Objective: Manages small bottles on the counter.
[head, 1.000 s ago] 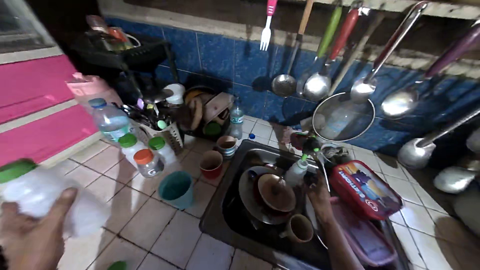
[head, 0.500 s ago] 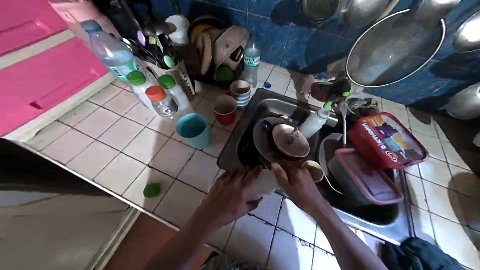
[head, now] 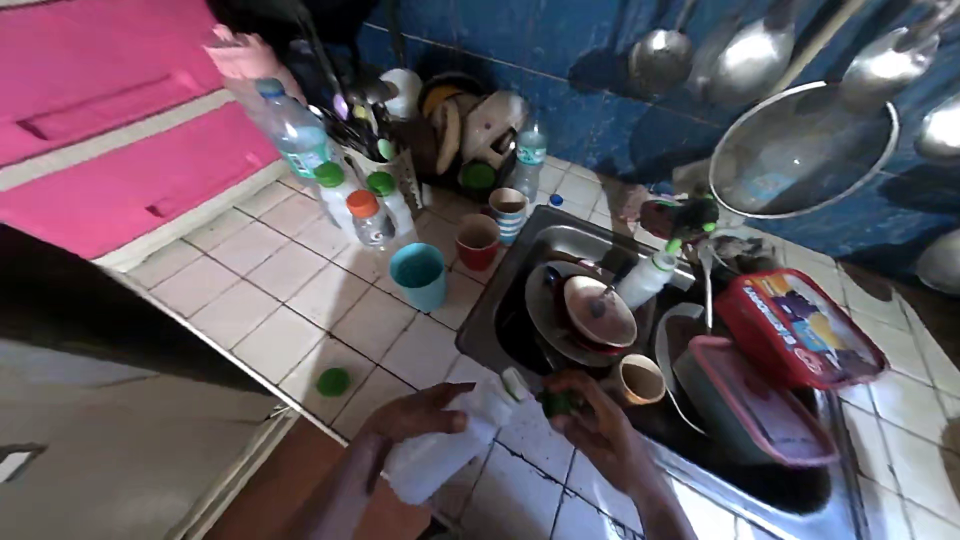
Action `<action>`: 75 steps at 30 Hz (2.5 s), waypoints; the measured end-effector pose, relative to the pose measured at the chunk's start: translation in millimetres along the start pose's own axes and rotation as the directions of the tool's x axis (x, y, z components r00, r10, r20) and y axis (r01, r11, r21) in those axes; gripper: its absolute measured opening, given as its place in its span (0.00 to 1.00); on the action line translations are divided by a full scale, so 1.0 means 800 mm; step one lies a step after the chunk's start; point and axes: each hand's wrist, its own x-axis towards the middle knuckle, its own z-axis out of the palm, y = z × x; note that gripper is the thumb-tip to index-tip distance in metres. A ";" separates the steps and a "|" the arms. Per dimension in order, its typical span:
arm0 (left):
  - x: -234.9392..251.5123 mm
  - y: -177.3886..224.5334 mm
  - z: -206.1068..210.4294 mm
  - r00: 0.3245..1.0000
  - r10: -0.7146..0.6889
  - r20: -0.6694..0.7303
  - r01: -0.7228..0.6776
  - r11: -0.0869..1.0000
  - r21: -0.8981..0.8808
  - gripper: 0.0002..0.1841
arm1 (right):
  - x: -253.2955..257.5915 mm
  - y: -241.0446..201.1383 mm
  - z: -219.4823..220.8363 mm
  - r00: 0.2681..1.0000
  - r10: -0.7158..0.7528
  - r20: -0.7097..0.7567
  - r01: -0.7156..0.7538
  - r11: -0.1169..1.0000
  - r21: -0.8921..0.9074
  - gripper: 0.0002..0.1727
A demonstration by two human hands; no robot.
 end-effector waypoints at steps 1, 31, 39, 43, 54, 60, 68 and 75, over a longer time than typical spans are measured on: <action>-0.005 -0.002 0.002 0.994 0.034 -0.101 -0.035 0.999 -0.006 0.49 | -0.007 0.010 0.010 0.998 0.058 -0.019 -0.057 0.998 0.014 0.22; -0.008 -0.030 -0.045 0.250 0.752 -0.609 -0.451 0.647 0.614 0.23 | 0.390 -0.129 0.184 0.941 -0.110 0.319 0.336 0.398 -0.854 0.21; 0.026 0.068 -0.050 0.007 0.936 -0.352 0.202 0.343 0.917 0.33 | 0.267 -0.223 0.089 0.896 -0.398 0.197 0.383 0.469 -0.796 0.19; 0.024 0.081 -0.031 0.245 0.944 -0.219 0.020 0.221 0.975 0.35 | 0.226 -0.213 0.032 0.896 -0.397 0.196 0.395 0.516 -0.760 0.18; -0.003 0.160 -0.105 0.864 0.342 0.370 -0.504 0.569 0.650 0.46 | 0.122 -0.147 -0.034 0.857 -0.448 0.255 0.516 0.737 -0.437 0.14; -0.061 0.114 -0.086 0.811 0.573 0.122 -0.585 0.781 0.219 0.31 | -0.022 -0.065 -0.032 0.984 -0.170 -0.044 0.105 0.770 -0.629 0.11; 0.039 0.085 0.171 0.801 0.593 0.079 -0.595 0.804 -0.001 0.40 | -0.108 -0.042 -0.047 0.942 0.019 -0.335 -0.101 0.968 -0.229 0.23; 0.227 0.068 0.234 0.851 0.523 -0.054 -0.522 0.852 0.027 0.25 | -0.094 -0.037 -0.094 0.742 0.034 -0.669 -0.085 0.995 -0.043 0.56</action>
